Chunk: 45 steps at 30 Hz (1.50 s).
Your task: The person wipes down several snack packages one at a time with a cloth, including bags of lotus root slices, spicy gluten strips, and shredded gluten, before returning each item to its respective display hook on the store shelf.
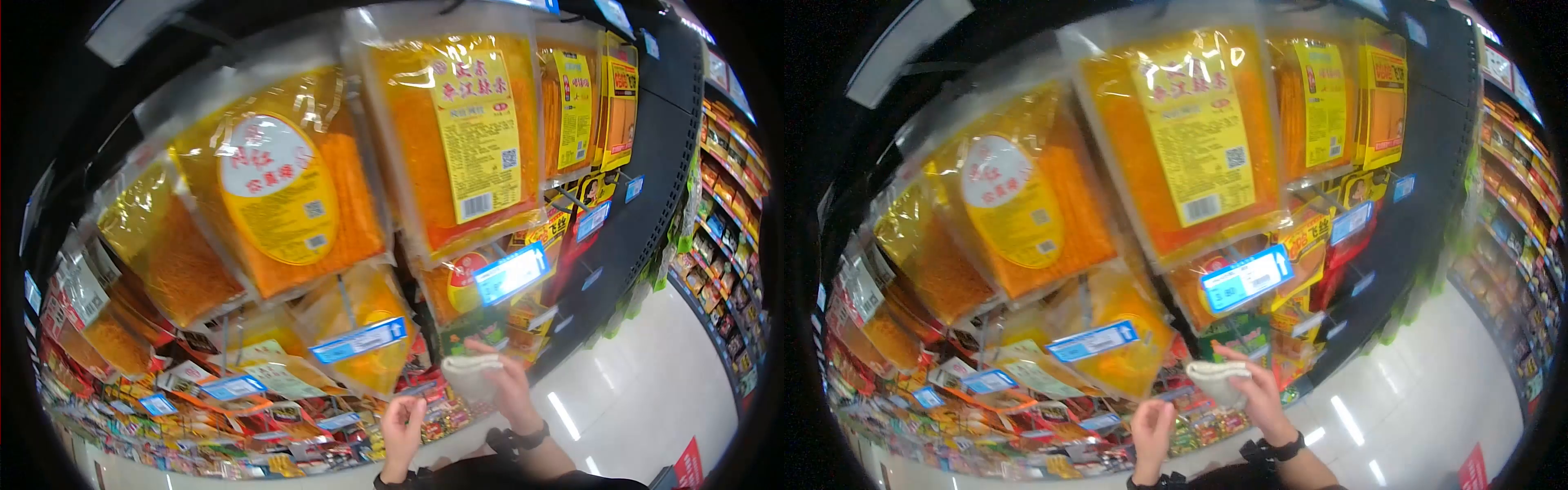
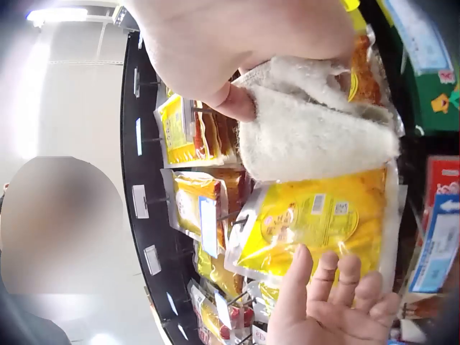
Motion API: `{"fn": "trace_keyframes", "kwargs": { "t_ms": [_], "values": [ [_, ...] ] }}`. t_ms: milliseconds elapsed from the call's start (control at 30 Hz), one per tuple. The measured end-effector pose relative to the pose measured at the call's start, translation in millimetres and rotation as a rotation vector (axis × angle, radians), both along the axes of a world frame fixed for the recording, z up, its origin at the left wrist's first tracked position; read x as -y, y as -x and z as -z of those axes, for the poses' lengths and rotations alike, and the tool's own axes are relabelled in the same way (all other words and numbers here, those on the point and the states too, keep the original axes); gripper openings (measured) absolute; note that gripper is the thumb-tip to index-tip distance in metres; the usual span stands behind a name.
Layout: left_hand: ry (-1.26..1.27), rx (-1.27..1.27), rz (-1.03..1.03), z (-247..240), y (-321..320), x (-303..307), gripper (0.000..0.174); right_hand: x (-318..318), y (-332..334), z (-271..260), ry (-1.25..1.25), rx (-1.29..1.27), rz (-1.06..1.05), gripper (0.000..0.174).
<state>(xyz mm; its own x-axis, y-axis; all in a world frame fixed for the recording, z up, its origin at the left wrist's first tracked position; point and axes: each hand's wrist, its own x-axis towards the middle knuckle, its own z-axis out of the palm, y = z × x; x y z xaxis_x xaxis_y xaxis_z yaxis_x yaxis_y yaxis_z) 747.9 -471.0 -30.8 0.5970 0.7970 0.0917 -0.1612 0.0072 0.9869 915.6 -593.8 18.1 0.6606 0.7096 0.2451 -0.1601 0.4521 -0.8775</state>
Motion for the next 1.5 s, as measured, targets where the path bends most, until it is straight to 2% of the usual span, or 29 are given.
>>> {"fn": "trace_keyframes", "kwargs": {
  "t_ms": [33,133,167,267,333,400,533,600,667,733,833,900,1000,1067,1133,1200,1267,1333,1400,1500],
  "values": [
    [0.034,-0.001,0.007,-6.3,-14.7,5.6,0.012,3.0,-11.0,0.6,-0.009,-0.088,-0.023,0.036],
    [-0.159,-0.114,-0.02,-8.6,-60.8,14.9,0.03,9.9,-50.6,14.4,-0.021,-0.1,-0.028,0.035],
    [-0.154,-0.116,-0.031,-10.0,-75.4,17.2,0.03,13.7,-64.5,17.8,-0.013,-0.095,-0.031,0.034],
    [-0.178,-0.059,-0.109,0.4,-108.8,15.1,0.057,16.9,-93.5,8.7,0.027,-0.043,0.001,0.033],
    [-0.123,0.046,-0.17,-2.7,-130.0,12.4,0.056,13.8,-113.7,13.3,0.019,-0.042,-0.016,0.032],
    [-0.09,0.064,-0.177,-5.7,-144.7,6.6,0.055,9.1,-133.5,8.1,0.195,0.376,-0.002,0.03],
    [-0.088,0.174,-0.202,-14.6,-166.5,15.5,0.044,-6.5,-152.3,6.6,0.212,0.46,-0.003,0.027],
    [0.054,0.206,-0.22,-15.0,-173.3,21.5,0.04,-13.2,-161.8,14.5,0.189,0.409,-0.04,0.026],
    [0.054,0.23,-0.315,-16.4,-177.6,23.7,0.034,-19.6,-168.1,23.2,0.161,0.36,-0.09,0.025],
    [0.144,0.15,-0.334,-18.9,-177.6,24.0,0.028,-26.3,-176.1,29.7,0.14,0.31,-0.162,0.026],
    [0.106,0.131,-0.307,-6.3,-176.9,17.6,0.022,-27.9,-177.2,29.3,0.124,0.252,-0.251,0.027],
    [0.1,0.145,-0.268,-15.0,-180.0,22.2,0.021,-23.6,-177.4,31.9,0.149,0.23,-0.334,0.028],
    [0.183,0.258,-0.316,-4.3,-188.4,21.9,0.022,-15.9,-172.5,38.5,0.12,0.296,-0.308,0.029],
    [0.155,0.228,-0.3,0.0,-184.3,25.0,0.024,-4.3,-166.9,29.8,0.113,0.296,-0.277,0.029],
    [0.279,0.335,-0.254,-13.7,-182.4,32.2,0.026,6.2,-163.6,24.9,0.114,0.239,-0.21,0.03],
    [0.241,0.341,-0.183,-5.3,-173.8,29.9,0.022,14.3,-161.4,25.1,0.115,0.277,-0.178,0.03],
    [0.13,0.25,-0.231,-4.4,-167.7,32.2,0.017,22.3,-157.2,26.1,0.119,0.313,-0.146,0.031],
    [0.143,0.259,-0.23,-6.6,-164.0,36.2,0.018,28.1,-153.4,26.9,0.118,0.287,-0.139,0.031],
    [0.031,0.316,-0.393,-9.6,-162.4,41.9,0.019,35.7,-147.1,27.2,0.098,0.263,-0.113,0.03],
    [0.034,0.3,-0.403,-17.5,-139.9,53.1,0.02,51.3,-133.6,15.9,0.09,0.178,-0.119,0.03]
  ]
}}
